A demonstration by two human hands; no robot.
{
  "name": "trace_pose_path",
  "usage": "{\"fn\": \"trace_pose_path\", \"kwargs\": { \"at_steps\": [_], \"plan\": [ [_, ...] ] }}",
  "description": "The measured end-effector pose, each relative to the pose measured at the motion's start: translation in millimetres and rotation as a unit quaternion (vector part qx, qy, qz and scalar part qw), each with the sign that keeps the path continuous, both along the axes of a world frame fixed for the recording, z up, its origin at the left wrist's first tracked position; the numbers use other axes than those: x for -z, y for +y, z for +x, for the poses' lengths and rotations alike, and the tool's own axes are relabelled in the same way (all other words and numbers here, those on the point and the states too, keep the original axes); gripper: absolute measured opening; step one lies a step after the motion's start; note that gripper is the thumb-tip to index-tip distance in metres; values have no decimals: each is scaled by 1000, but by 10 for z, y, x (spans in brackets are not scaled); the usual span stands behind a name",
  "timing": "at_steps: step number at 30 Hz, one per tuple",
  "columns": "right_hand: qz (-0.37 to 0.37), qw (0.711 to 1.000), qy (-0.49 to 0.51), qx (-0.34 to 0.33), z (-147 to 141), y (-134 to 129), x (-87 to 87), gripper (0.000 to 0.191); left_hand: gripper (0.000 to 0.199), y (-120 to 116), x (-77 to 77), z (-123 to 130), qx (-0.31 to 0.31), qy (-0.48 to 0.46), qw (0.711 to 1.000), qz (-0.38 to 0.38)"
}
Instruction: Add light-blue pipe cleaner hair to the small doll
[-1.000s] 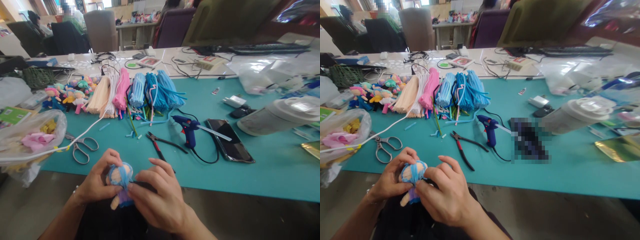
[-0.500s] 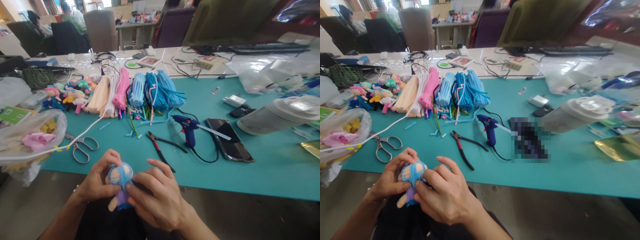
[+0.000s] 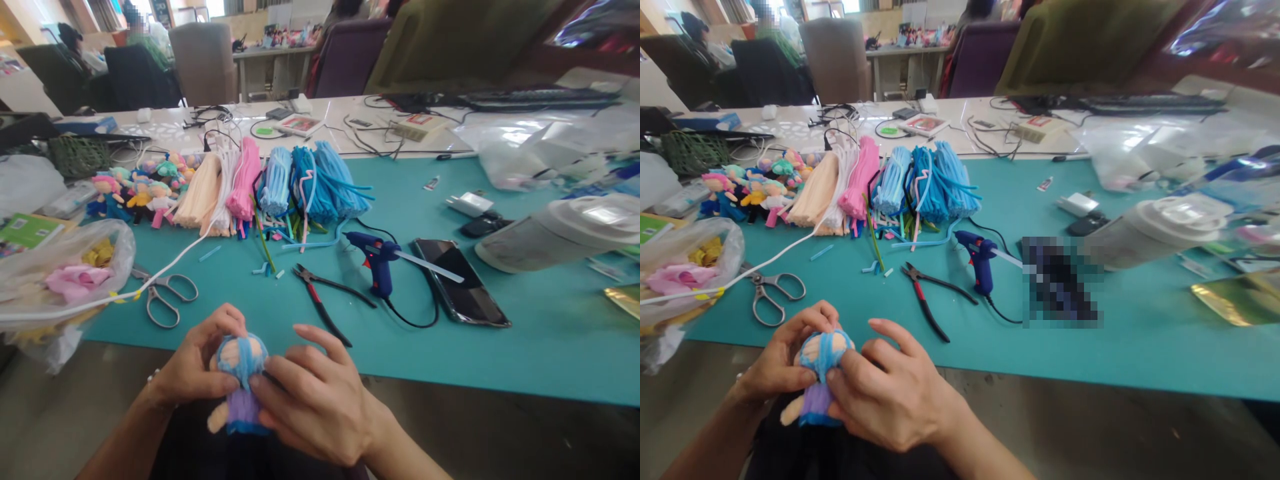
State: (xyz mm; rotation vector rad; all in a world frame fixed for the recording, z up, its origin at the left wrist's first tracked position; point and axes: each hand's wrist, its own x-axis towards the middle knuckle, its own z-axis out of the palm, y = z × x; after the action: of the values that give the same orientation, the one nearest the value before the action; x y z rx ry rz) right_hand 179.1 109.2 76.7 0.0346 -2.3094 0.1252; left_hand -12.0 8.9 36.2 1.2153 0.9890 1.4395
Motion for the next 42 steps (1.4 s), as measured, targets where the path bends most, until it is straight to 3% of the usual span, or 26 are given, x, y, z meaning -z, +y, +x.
{"fn": "trace_pose_path", "kwargs": {
  "at_steps": [6, 8, 13, 17, 19, 33, 42],
  "plan": [
    [-15, 1000, -12, -10, 62, 29, -26, 37, 39, -1, 13, 17, 3, 0, 1000, 10],
    [-54, 998, -6, -10, 94, 37, -37, 36, 39, -10, 26, 14, -3, 20, 1000, 16],
    [-186, 982, 25, 21, 91, 7, -21, 10, 40, -34, 55, -16, -37, 117, 991, 58],
    [-299, 954, 13, 18, 30, -30, 16, 5, 44, -45, 55, -35, -52, 190, 976, 89],
    [-329, 944, -5, 6, 13, -28, 32, 11, 44, -49, 48, -40, -46, 203, 974, 93],
    [-314, 948, -5, -40, -5, 2, 108, 18, 52, -79, 70, -4, -24, 147, 987, 63],
    [-329, 943, -3, -43, 1, -1, 96, 26, 51, -62, 4, 34, -63, 229, 964, 121]
  ]
}}
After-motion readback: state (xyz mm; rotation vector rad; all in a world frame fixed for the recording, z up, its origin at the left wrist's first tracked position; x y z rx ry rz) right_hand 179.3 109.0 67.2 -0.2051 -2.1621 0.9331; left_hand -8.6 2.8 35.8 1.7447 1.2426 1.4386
